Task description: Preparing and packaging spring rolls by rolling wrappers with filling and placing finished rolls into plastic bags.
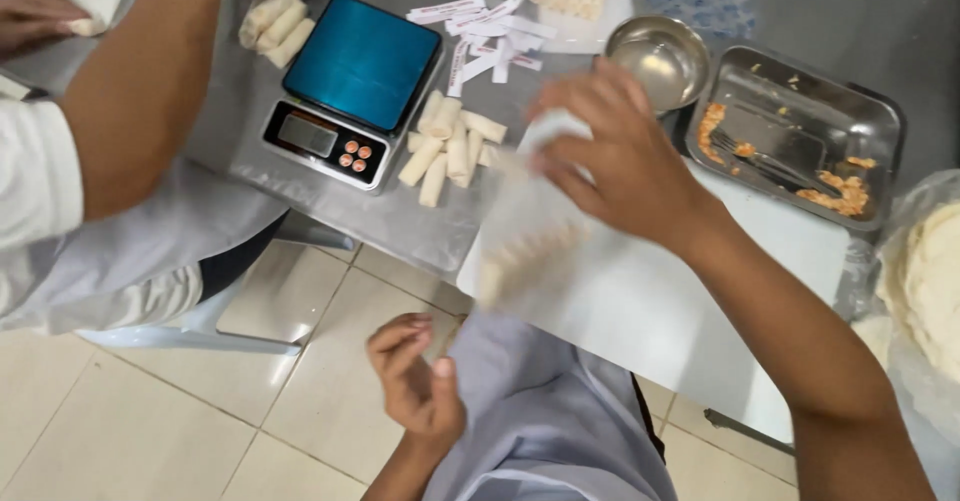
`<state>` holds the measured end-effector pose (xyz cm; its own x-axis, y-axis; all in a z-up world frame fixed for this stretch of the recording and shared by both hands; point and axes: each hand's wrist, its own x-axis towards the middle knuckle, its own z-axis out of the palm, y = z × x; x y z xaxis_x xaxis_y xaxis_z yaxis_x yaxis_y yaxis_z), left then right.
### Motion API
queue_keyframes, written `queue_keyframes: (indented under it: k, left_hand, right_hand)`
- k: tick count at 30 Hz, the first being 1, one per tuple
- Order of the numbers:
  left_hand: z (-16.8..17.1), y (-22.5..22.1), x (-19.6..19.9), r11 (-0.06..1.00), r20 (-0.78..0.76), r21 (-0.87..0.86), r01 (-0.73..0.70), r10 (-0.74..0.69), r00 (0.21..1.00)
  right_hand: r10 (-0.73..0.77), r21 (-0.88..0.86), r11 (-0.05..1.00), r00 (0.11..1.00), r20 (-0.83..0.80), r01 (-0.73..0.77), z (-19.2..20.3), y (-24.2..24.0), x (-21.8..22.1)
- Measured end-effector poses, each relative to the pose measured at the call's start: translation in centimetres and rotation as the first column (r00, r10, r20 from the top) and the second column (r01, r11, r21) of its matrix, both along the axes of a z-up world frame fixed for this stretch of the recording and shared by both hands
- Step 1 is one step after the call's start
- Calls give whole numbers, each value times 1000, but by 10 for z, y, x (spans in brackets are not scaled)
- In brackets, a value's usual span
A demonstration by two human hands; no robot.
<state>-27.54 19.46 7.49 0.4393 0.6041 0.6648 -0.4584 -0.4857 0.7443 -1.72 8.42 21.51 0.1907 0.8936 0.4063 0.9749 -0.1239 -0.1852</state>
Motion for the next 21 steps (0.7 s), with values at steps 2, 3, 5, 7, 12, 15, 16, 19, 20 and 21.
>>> queue_keyframes:
  k: [2, 3, 5, 7, 12, 15, 16, 19, 20, 21]
  left_hand:
    - [-13, 17, -15, 986, -81, -127, -110, 100, 992]
    - [-17, 23, -19, 986, -79, -125, -114, 105, 991]
    - [-27, 30, -28, 969, -135, -171, -180, 158, 978]
    - [-30, 30, -31, 965, -143, -188, -181, 156, 977]
    - [-36, 30, -33, 963, -163, -200, -178, 146, 976]
    - [-46, 34, -30, 962, -206, -209, -178, 134, 969]
    - [-47, 37, -28, 969, -231, -188, -162, 116, 966]
    - [-51, 42, -21, 979, -258, -156, -134, 91, 962]
    - [-52, 44, -18, 983, -260, -145, -114, 73, 963]
    - [-51, 45, -16, 983, -260, -145, -115, 74, 963]
  right_hand:
    - [-10, 249, 968, 987, 158, -30, 12, 48, 11]
    - [-5, 251, 967, 987, 160, -35, 0, 76, 20]
    - [-55, 396, 917, 968, 245, -48, -24, 128, 39]
    - [-42, 401, 914, 971, 235, -58, -70, 169, 51]
    - [-64, 248, 968, 990, 126, 31, -155, 194, 47]
    - [-160, 245, 963, 973, 168, 116, -167, 171, 31]
    - [-167, 258, 958, 977, 131, 129, -167, 159, 24]
    - [-156, 296, 947, 984, 85, 125, -163, 131, 11]
    - [-148, 321, 940, 986, 76, 116, -161, 121, 8]
    - [-147, 321, 940, 986, 75, 115, -163, 119, 10]
